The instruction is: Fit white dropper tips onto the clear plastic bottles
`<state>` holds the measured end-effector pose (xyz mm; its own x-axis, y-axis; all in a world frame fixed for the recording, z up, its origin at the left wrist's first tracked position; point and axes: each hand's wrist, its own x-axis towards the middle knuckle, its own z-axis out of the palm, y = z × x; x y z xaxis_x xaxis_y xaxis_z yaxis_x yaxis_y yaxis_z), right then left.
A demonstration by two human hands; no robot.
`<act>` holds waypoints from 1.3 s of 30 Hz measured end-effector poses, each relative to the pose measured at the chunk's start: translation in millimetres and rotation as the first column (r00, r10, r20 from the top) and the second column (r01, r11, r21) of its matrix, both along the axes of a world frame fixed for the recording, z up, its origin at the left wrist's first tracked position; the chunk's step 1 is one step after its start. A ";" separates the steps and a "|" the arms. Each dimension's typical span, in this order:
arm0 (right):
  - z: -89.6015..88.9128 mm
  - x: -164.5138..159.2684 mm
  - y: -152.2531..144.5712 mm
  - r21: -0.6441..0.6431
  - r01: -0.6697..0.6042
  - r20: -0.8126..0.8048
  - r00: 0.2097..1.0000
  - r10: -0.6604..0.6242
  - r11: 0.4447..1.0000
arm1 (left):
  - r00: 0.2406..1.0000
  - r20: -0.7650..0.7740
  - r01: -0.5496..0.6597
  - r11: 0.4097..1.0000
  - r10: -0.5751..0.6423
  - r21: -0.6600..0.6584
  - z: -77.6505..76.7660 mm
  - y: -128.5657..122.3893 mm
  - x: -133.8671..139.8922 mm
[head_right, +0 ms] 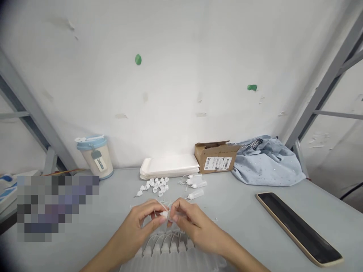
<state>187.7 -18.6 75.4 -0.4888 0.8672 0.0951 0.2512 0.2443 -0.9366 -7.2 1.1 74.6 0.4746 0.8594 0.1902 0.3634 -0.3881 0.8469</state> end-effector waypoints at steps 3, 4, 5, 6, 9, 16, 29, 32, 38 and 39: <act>-1.7 -2.5 1.4 -0.164 -0.023 -0.162 0.987 -0.004 0.986 | 1.000 0.023 -0.001 1.000 0.001 0.001 1.1 -0.3 1.2; -2.2 -3.1 1.8 -0.204 -0.031 -0.196 0.981 -0.010 0.979 | 0.999 0.035 0.007 1.000 -0.007 -0.011 1.3 -0.2 1.7; -2.6 -3.6 2.1 -0.233 -0.038 -0.218 0.976 -0.014 0.972 | 0.999 0.047 0.021 0.999 -0.020 -0.026 1.4 0.0 2.2; -2.8 -4.0 2.1 -0.251 -0.045 -0.232 0.973 -0.015 0.967 | 0.998 0.056 0.033 0.998 -0.030 -0.047 1.3 0.3 2.6; -3.1 -4.7 1.7 -0.261 -0.047 -0.228 0.974 -0.015 0.964 | 1.000 0.017 0.027 0.992 -0.025 -0.120 1.2 1.3 2.9; -8.0 -3.1 5.5 -0.316 -0.087 -0.273 0.962 -0.003 0.945 | 0.994 0.066 0.091 0.990 -0.084 -0.112 3.1 0.0 1.6; -8.3 -3.8 3.8 -0.242 -0.066 -0.201 0.979 0.017 0.968 | 0.983 0.179 0.079 0.967 -0.036 -0.242 -4.5 0.3 5.3; -6.1 -3.6 3.4 -0.238 -0.064 -0.211 0.977 0.012 0.969 | 0.967 0.252 0.085 0.976 -0.032 -0.200 -3.8 0.5 6.4; -0.6 -4.4 -0.3 -0.137 0.010 -0.078 0.997 -0.021 0.991 | 0.987 0.163 0.040 0.961 0.005 -0.272 -9.7 2.5 7.8; -0.8 -4.3 -0.3 -0.128 0.009 -0.063 0.998 -0.018 0.992 | 0.987 0.160 0.041 0.958 0.005 -0.283 -10.1 2.3 7.8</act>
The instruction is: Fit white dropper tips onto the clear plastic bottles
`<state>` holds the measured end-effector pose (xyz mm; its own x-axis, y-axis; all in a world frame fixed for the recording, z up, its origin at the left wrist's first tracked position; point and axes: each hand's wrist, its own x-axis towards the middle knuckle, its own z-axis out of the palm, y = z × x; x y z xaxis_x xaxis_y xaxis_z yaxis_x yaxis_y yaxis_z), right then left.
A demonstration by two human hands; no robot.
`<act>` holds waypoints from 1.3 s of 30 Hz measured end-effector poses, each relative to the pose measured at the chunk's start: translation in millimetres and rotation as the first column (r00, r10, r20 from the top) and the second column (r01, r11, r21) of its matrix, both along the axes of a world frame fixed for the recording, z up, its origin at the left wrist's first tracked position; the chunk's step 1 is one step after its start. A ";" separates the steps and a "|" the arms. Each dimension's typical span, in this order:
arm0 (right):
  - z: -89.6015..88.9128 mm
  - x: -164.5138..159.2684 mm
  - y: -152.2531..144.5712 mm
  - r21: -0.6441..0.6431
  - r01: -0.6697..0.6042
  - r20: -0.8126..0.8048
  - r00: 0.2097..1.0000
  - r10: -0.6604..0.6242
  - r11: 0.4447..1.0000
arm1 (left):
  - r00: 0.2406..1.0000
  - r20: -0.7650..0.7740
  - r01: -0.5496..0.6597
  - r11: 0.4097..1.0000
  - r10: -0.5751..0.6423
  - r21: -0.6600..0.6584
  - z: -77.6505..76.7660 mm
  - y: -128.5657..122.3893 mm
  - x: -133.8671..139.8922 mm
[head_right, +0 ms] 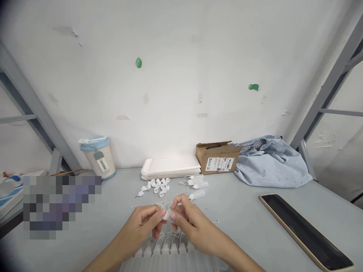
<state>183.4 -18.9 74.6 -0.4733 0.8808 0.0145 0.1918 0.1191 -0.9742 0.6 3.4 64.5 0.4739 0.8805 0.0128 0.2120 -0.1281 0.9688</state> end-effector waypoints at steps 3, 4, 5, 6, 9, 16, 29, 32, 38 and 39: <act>-2.1 1.9 1.7 0.047 0.005 0.052 0.999 -0.007 0.999 | 0.999 0.035 -0.008 0.999 0.010 -0.047 1.4 -1.2 -0.1; -2.9 2.9 2.6 0.077 0.019 0.082 0.996 -0.026 0.997 | 0.998 0.051 -0.017 0.998 0.020 -0.066 2.3 -1.4 -0.2; -3.5 4.1 3.6 0.116 0.036 0.116 0.992 -0.050 0.993 | 0.997 0.064 -0.031 0.996 0.036 -0.080 3.2 -1.2 -0.3; -3.9 5.3 4.4 0.160 0.055 0.153 0.985 -0.079 0.986 | 0.996 0.073 -0.046 0.995 0.053 -0.090 3.8 -0.7 -0.5; -4.0 7.2 6.4 0.289 0.089 0.221 0.963 -0.157 0.953 | 0.994 0.077 -0.067 0.992 0.075 -0.110 4.2 1.6 -1.7; -9.1 3.4 9.8 0.306 0.159 0.168 0.962 -0.218 0.939 | 0.989 0.134 -0.048 0.988 0.068 -0.148 5.2 -1.0 -2.1; -15.0 1.4 14.1 -0.046 0.149 -0.084 0.985 -0.152 0.988 | 0.998 0.050 -0.024 0.990 0.031 -0.142 4.7 -6.0 -0.6; -14.1 -0.5 15.2 -0.125 0.159 -0.150 0.973 -0.177 0.979 | 0.996 -0.059 -0.067 0.995 0.072 0.075 6.3 -9.1 -2.5; -12.0 -2.5 13.5 -0.106 0.161 -0.167 0.970 -0.177 0.981 | 0.999 0.017 0.037 0.993 -0.035 -0.111 6.3 -4.5 -2.9; -12.7 -2.2 13.1 -0.083 0.161 -0.156 0.973 -0.172 0.984 | 0.998 0.042 0.048 0.987 -0.042 -0.153 6.0 -3.7 -2.3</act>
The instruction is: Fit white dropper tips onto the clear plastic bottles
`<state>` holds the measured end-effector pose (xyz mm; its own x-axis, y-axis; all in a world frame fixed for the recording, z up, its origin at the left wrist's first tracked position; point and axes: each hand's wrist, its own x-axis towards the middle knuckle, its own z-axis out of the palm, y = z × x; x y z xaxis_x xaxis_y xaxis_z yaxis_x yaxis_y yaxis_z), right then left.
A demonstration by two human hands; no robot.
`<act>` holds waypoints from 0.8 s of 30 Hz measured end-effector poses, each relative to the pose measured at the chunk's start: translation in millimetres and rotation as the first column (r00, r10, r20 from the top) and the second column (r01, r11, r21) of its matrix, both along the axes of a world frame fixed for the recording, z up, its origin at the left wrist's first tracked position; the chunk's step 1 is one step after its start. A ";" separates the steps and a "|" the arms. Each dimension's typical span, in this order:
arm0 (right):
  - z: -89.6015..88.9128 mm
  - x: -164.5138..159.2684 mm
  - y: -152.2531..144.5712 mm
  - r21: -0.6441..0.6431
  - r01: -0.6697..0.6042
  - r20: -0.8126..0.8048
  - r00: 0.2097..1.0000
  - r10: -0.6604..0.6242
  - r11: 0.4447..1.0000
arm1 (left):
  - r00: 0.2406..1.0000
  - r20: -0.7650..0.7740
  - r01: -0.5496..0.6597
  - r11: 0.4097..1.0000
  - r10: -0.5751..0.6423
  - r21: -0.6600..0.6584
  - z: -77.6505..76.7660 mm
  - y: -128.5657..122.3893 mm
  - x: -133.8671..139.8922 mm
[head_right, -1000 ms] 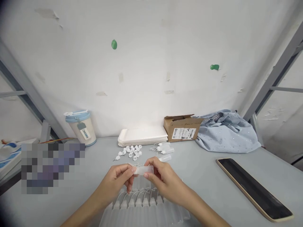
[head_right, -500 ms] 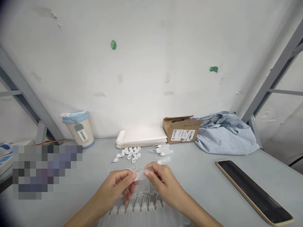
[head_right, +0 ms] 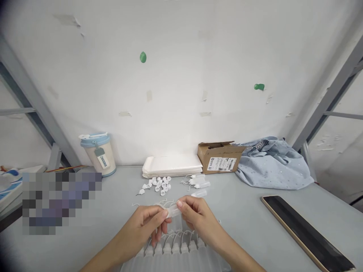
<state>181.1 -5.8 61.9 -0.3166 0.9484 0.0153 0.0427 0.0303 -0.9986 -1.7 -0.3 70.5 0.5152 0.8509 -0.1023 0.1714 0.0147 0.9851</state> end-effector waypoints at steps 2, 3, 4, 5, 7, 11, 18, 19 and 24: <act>-1.3 0.8 -1.2 0.071 0.012 0.056 0.998 -0.016 0.997 | 1.000 0.024 0.008 0.999 -0.007 -0.051 -0.7 0.2 1.4; -1.7 1.2 -1.9 0.114 0.021 0.094 0.995 -0.032 0.993 | 0.999 0.028 0.018 0.998 -0.016 -0.068 -1.0 -0.3 1.9; -1.7 1.5 -2.6 0.155 0.025 0.132 0.990 -0.046 0.988 | 0.999 0.026 0.035 0.996 -0.032 -0.084 -1.4 -1.2 2.3; -1.4 1.7 -3.3 0.184 0.025 0.162 0.985 -0.056 0.983 | 0.998 0.024 0.053 0.993 -0.051 -0.103 -1.7 -2.2 2.5; -0.3 1.4 -4.5 0.209 0.021 0.204 0.977 -0.065 0.978 | 0.997 0.020 0.074 0.988 -0.071 -0.136 -2.5 -4.3 2.3; 1.3 -0.8 -6.0 0.222 0.023 0.245 0.966 -0.079 0.975 | 0.992 -0.062 0.108 0.992 -0.111 -0.060 -2.3 -7.4 1.6; -4.1 -4.1 -5.8 0.242 0.038 0.273 0.956 -0.106 0.969 | 0.904 -0.406 0.211 0.685 0.134 0.697 -12.9 -8.9 2.7; -5.6 -4.3 -5.2 0.225 0.045 0.265 0.958 -0.106 0.973 | 0.888 -0.410 0.238 0.555 0.207 0.797 -16.5 -8.8 2.3; -10.1 -5.8 -2.5 0.103 0.067 0.196 0.977 -0.087 0.992 | 0.864 -0.328 0.295 0.144 0.382 0.945 -25.6 -10.1 -1.2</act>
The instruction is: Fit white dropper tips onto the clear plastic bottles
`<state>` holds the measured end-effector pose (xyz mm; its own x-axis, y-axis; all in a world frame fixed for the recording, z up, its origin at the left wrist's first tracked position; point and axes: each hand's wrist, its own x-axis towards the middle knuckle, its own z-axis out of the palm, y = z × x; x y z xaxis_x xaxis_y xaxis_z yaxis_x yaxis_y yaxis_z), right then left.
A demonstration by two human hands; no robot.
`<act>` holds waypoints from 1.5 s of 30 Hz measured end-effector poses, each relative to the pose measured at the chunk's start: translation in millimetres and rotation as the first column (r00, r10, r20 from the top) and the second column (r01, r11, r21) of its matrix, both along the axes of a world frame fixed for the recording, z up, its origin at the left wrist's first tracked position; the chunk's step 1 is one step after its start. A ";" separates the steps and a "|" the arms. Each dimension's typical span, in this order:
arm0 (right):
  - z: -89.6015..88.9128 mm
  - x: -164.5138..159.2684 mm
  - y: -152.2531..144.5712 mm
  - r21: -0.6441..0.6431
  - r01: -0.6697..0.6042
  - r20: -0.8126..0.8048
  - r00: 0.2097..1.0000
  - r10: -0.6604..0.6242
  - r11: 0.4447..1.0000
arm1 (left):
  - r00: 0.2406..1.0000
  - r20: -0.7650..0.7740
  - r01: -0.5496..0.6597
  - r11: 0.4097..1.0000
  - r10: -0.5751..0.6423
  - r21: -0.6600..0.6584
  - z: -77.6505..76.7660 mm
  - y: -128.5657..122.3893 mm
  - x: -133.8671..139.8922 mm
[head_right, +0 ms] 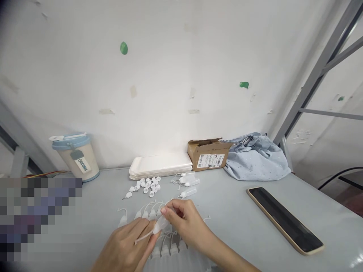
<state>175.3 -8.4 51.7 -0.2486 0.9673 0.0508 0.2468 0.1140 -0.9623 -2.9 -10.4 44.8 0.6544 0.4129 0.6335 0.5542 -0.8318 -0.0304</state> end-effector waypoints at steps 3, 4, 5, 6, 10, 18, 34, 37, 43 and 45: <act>1.3 -0.1 0.0 -0.050 0.023 -0.063 0.998 -0.026 0.999 | 0.995 0.092 -0.006 0.945 0.038 -0.327 8.1 -2.3 0.6; 2.2 0.1 -0.2 -0.066 0.025 -0.081 0.996 -0.030 0.998 | 0.990 0.122 -0.006 0.877 0.073 -0.481 12.4 -3.1 1.3; 3.3 0.5 -0.4 -0.082 0.022 -0.093 0.995 -0.029 0.996 | 0.983 0.143 0.000 0.783 0.114 -0.621 16.8 -3.7 2.1; 4.3 1.0 -0.6 -0.096 0.014 -0.096 0.995 -0.023 0.995 | 0.977 0.158 0.017 0.684 0.145 -0.730 21.0 -4.2 3.0; 8.4 3.3 -1.1 -0.106 -0.014 -0.060 0.998 0.008 0.994 | 0.958 0.202 0.123 0.346 0.204 -0.930 30.0 -4.4 4.6; 1.7 1.8 3.8 -0.161 -0.023 -0.122 0.992 0.003 0.987 | 0.980 0.171 0.055 0.683 0.103 -0.729 17.2 -2.4 6.6; 11.0 84.9 48.8 0.373 0.226 0.373 0.852 -0.369 0.900 | 0.929 -0.010 -0.318 0.786 0.369 -0.530 -2.6 71.4 -64.3; 2.8 84.0 50.5 0.410 0.135 0.434 0.841 -0.323 0.902 | 0.935 -0.024 -0.310 0.783 0.353 -0.539 -4.4 69.7 -60.9; -9.6 83.1 54.5 0.445 0.053 0.475 0.832 -0.286 0.894 | 0.935 -0.064 -0.326 0.771 0.349 -0.547 -5.7 70.4 -60.9; -9.6 82.2 54.9 0.459 0.027 0.484 0.830 -0.276 0.888 | 0.934 -0.076 -0.332 0.768 0.350 -0.548 -6.2 71.1 -61.3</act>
